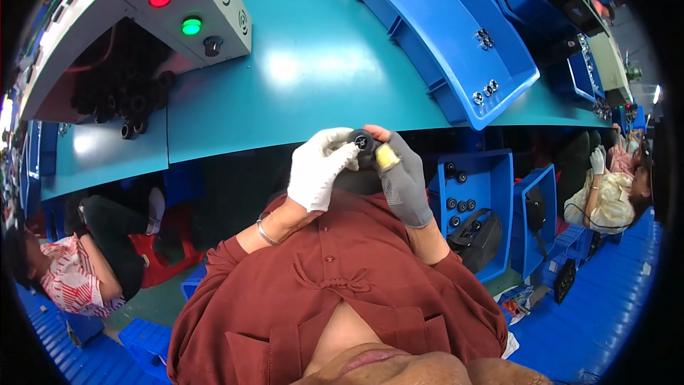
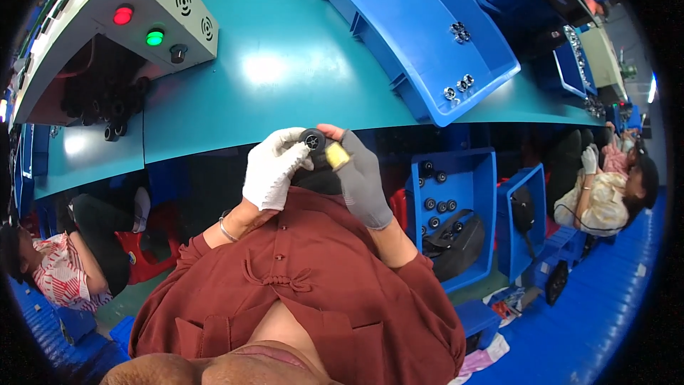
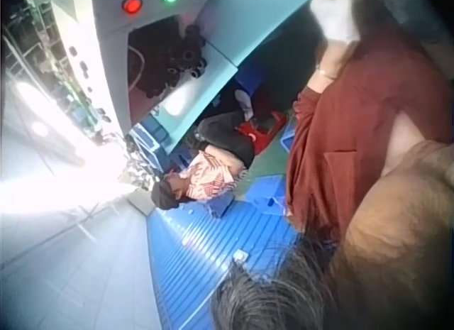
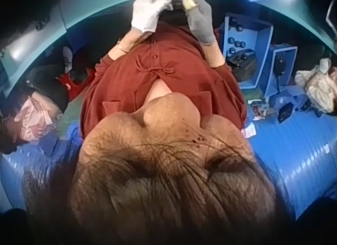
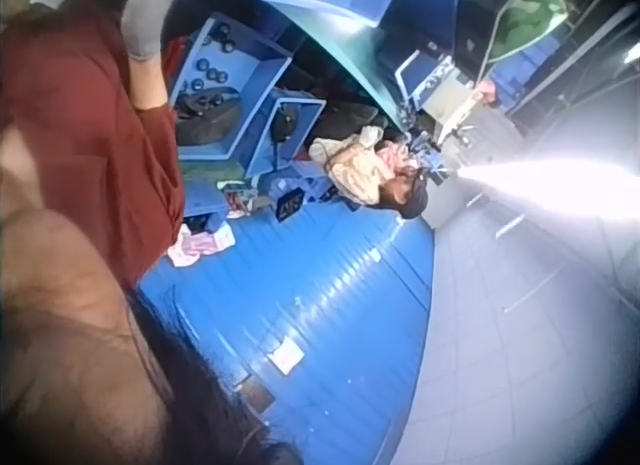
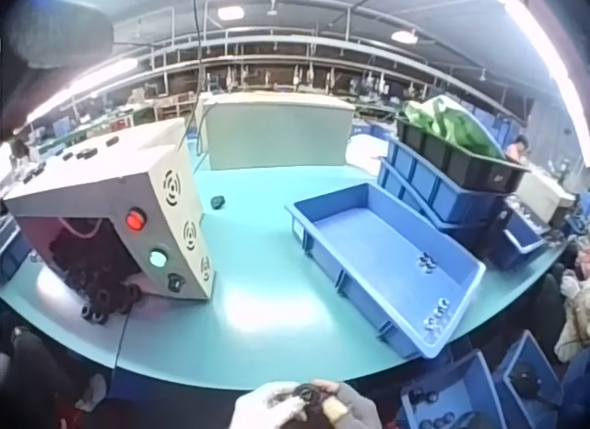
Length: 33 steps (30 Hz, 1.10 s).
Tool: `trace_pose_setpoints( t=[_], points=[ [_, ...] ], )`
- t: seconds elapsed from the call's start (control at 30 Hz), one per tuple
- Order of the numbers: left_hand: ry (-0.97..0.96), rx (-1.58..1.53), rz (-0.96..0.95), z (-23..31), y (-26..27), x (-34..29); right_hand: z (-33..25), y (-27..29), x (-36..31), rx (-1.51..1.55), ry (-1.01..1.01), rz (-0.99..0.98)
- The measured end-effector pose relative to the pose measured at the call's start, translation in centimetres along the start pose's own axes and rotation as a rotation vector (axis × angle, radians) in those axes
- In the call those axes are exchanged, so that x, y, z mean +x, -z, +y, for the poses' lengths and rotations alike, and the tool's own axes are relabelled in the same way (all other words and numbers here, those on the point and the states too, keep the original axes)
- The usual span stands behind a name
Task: The recorder is manually assembling small yellow inserts into black ring-shaped housings at a factory workstation.
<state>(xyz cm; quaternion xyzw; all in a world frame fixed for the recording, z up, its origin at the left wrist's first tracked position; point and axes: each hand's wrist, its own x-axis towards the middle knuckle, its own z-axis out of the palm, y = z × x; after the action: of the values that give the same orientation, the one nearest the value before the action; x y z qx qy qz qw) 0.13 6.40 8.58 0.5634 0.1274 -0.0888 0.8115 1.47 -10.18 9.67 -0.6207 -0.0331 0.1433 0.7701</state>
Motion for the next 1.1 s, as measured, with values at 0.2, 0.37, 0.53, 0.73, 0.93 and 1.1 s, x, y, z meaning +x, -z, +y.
trace_pose_setpoints(
  t=[0.2, 0.37, 0.53, 0.73, 0.93, 1.1],
  points=[
    [0.039, 0.013, -0.031, 0.1, 0.0, -0.3, 0.3, 0.3, 0.2, -0.111, 0.046, -0.011],
    [0.013, 0.142, -0.065, 0.2, 0.0, -0.1, 0.3, 0.1, -0.1, -0.271, 0.057, 0.04],
    [-0.143, 0.256, -0.088, -1.3, 0.2, -0.1, 0.8, -0.2, -0.5, -0.417, 0.185, 0.074],
    [-0.056, 0.193, -0.059, -1.5, 0.7, 0.0, 0.7, 0.3, 0.0, -0.256, 0.141, 0.004],
    [-0.112, 0.21, -0.077, -1.3, -0.3, -0.6, 1.2, 1.0, 0.2, -0.318, 0.058, 0.047],
    [0.215, -0.155, -0.062, -0.3, -0.5, -1.0, -0.5, -0.1, 0.1, -0.121, 0.0, 0.083]
  ],
)
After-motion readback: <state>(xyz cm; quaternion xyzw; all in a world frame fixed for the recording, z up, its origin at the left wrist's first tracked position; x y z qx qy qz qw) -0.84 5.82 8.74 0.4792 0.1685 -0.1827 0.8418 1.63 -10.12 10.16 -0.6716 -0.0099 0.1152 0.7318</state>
